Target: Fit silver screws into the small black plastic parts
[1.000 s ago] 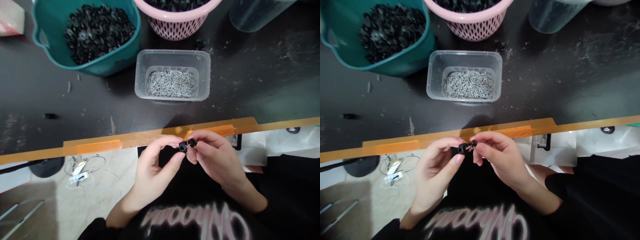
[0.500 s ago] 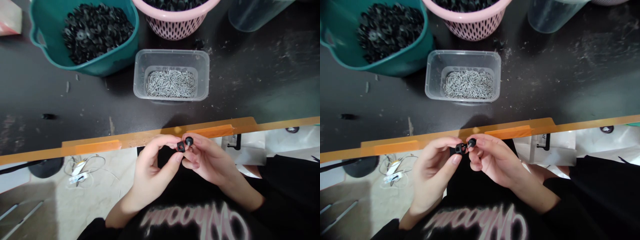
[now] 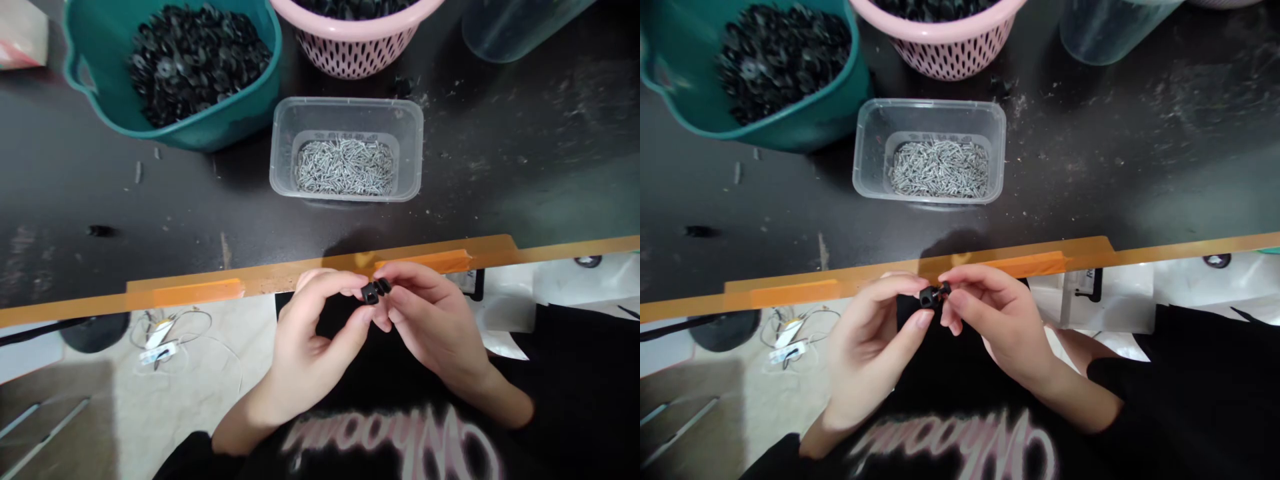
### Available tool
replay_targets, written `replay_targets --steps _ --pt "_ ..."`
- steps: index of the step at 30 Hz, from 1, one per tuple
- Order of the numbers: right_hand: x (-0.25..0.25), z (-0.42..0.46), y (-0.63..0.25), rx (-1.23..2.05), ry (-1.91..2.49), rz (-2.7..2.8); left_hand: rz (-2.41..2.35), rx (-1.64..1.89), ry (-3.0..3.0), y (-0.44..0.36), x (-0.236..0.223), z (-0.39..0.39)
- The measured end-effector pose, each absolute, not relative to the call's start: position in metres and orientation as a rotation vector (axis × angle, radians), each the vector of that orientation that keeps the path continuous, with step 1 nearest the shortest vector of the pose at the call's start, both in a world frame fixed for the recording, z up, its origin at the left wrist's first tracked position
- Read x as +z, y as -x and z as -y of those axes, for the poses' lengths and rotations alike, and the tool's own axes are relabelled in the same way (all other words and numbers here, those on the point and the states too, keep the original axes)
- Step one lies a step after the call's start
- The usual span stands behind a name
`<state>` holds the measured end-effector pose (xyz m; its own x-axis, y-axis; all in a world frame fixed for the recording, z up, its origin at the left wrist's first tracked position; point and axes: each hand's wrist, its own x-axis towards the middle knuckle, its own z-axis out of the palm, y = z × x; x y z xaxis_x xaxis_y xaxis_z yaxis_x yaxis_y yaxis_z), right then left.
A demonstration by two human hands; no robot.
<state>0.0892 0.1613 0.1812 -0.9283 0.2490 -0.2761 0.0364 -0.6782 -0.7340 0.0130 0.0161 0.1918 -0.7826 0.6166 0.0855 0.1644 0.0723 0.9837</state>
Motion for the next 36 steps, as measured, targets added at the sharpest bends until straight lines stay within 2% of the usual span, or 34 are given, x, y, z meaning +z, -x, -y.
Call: replay_targets --steps 16,26,36 --pt "0.18 -0.16 -0.094 2.511 0.561 1.497 -2.037 1.743 -0.757 -0.014 0.191 -0.018" --pt "0.194 -0.17 -0.094 1.832 0.401 2.097 -1.967 1.764 -0.799 -0.013 0.189 -0.015" --pt "0.208 -0.172 -0.096 1.572 0.259 2.277 -1.769 1.92 -0.846 -0.013 0.187 -0.016"
